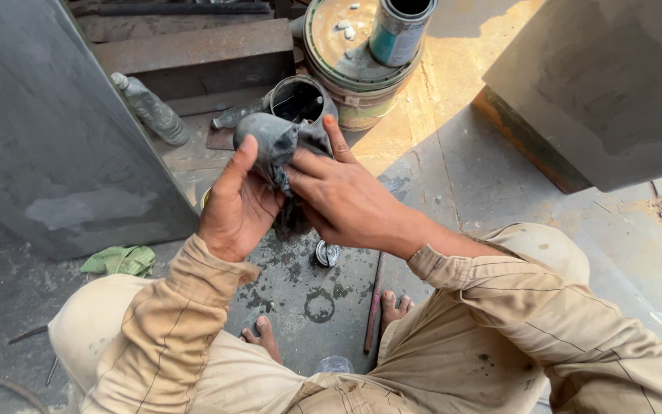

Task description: The person disassembles a paint sprayer, dips parts into a solvent can, and wipes them with a rag. They clean the nozzle, body, and lid separately, then reassemble the sprayer.

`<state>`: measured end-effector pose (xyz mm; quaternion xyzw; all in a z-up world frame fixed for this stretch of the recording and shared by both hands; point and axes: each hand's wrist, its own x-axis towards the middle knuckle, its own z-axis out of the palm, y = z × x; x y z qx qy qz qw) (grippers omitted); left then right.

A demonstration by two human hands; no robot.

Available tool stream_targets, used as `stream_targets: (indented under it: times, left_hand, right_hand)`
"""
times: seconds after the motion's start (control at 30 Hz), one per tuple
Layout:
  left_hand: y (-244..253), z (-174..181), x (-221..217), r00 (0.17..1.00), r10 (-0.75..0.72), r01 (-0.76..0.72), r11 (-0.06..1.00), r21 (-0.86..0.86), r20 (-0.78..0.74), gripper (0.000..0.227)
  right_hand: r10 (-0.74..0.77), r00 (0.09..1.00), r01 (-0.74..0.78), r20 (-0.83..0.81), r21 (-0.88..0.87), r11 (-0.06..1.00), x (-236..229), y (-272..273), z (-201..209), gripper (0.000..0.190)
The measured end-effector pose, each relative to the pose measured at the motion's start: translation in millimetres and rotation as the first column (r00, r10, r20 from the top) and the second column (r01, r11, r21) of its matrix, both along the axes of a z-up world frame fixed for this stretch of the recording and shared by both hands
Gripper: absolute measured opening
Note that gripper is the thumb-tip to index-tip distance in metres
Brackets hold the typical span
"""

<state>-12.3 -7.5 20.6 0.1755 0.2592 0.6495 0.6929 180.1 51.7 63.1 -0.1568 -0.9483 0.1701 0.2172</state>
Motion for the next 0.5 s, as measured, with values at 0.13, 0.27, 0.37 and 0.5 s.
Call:
stream_targets:
  times: [0.13, 0.27, 0.37, 0.5]
  left_hand:
    - [-3, -2, 13, 0.956, 0.023, -0.001, 0.997, 0.075, -0.291, 0.056]
    - [-4, 5, 11, 0.965, 0.063, -0.027, 0.99, 0.141, -0.254, 0.057]
    - [0, 10, 4, 0.992, 0.033, -0.015, 0.989, 0.144, -0.124, 0.058]
    - [0, 3, 4, 0.997, -0.047, 0.054, 0.989, 0.139, -0.054, 0.061]
  right_hand:
    - [-0.072, 0.957, 0.088, 0.281, -0.047, 0.995, -1, 5, -17, 0.026]
    - [0.118, 0.977, -0.181, -0.179, -0.396, 0.9, 6, 12, -19, 0.034]
    - [0.038, 0.991, -0.066, -0.129, -0.225, 0.972, 10, 11, -15, 0.033]
    - [-0.042, 0.998, 0.041, 0.047, 0.033, 0.999, 4, 1, -17, 0.037]
